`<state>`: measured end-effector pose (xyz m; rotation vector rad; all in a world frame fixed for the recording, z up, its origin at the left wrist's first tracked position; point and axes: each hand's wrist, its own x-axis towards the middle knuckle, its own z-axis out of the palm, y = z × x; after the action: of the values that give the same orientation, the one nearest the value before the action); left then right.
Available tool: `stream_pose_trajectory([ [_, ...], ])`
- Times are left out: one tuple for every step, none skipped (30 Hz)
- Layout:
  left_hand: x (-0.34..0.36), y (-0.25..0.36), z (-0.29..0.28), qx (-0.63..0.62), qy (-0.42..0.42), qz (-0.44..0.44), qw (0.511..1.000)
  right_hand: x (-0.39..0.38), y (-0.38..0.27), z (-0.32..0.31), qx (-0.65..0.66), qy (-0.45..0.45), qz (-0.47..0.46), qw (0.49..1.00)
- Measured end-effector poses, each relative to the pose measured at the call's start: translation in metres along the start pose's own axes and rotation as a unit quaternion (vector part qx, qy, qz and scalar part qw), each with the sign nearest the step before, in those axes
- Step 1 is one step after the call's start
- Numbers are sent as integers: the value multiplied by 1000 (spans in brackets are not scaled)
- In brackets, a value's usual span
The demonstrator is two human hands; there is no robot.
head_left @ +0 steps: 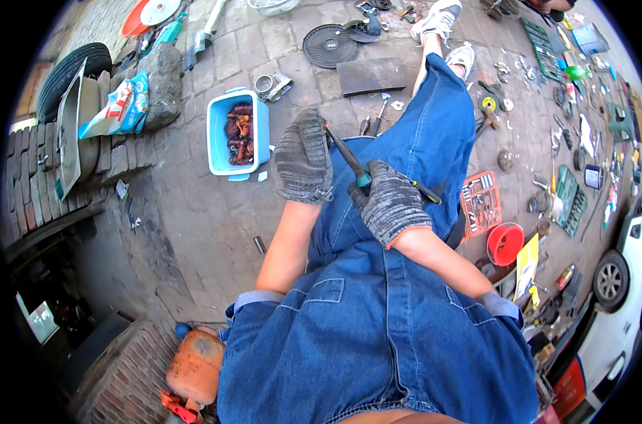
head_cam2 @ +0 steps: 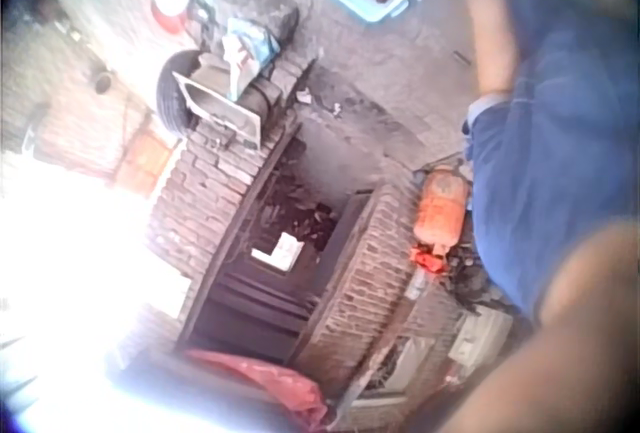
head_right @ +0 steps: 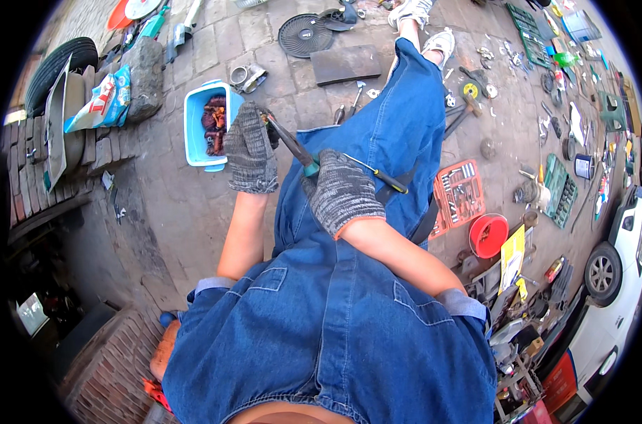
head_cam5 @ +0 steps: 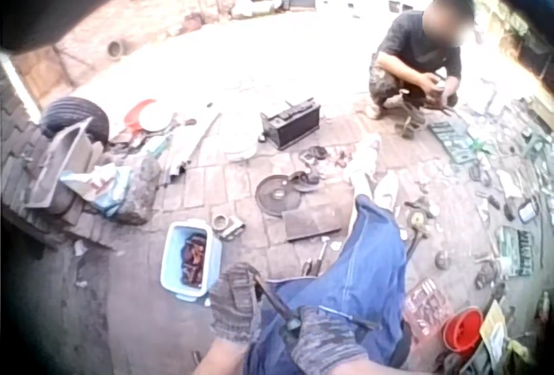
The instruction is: The person sits on the ground in a cluttered workshop and uses a screwdriver to adjust a small cylindrical electrical component. They then use pliers to strip and manipulate the wires attached to the component.
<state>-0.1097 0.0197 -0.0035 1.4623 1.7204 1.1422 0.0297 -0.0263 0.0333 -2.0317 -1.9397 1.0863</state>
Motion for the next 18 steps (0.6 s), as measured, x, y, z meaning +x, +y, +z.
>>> stream_pose_trajectory([
  [0, -3, 0, 9, -2, 1, 1000, 1, 0, 0, -4, -8, 1, 1000],
  [0, -7, -1, 18, -5, 2, 1000, 3, 0, 1, -9, -16, 1, 1000],
  [1, -8, 0, 26, -8, 4, 1000, 4, 0, 1, -13, -23, 3, 1000],
  [1, -6, -1, 10, -17, -28, 999, 5, 1, 2, -32, -11, -8, 999],
  [1, -2, -2, -6, -28, -61, 998, 6, 3, 5, -50, 2, -19, 999],
  [4, 2, -1, -24, -37, -91, 995, 8, 4, 3, -71, 17, -30, 997],
  [6, -13, 6, 46, 1, -28, 999, 8, 2, 0, -51, 13, -16, 999],
  [7, -16, 3, 62, -8, -25, 998, 8, 4, 6, -37, 23, -36, 998],
  [8, -11, 2, 70, -16, -18, 997, 10, 10, 14, -30, 38, -55, 997],
  [8, -8, 4, 72, -23, -9, 997, 13, 19, 18, -31, 57, -74, 995],
  [9, -4, 6, 54, -26, -12, 998, 14, 22, 19, 13, 25, -64, 998],
  [9, -2, 6, 34, -29, -17, 999, 15, 24, 20, 54, -8, -54, 997],
  [10, -16, 8, 101, 1, 62, 993, 18, 24, 21, 70, -40, -41, 996],
  [10, -32, 11, 175, 38, 135, 975, 21, 23, 24, 89, -77, -32, 993],
  [8, -35, 15, 90, 29, 39, 995, 19, 23, 24, 100, -67, -18, 993],
  [10, -24, 18, 11, 12, -59, 998, 17, 23, 26, 119, -61, -4, 991],
  [11, -7, 19, -29, -26, -151, 988, 18, 25, 26, 133, -60, 0, 989],
  [11, -9, 18, -21, -18, -123, 992, 17, 21, 25, 135, -64, 19, 989],
])
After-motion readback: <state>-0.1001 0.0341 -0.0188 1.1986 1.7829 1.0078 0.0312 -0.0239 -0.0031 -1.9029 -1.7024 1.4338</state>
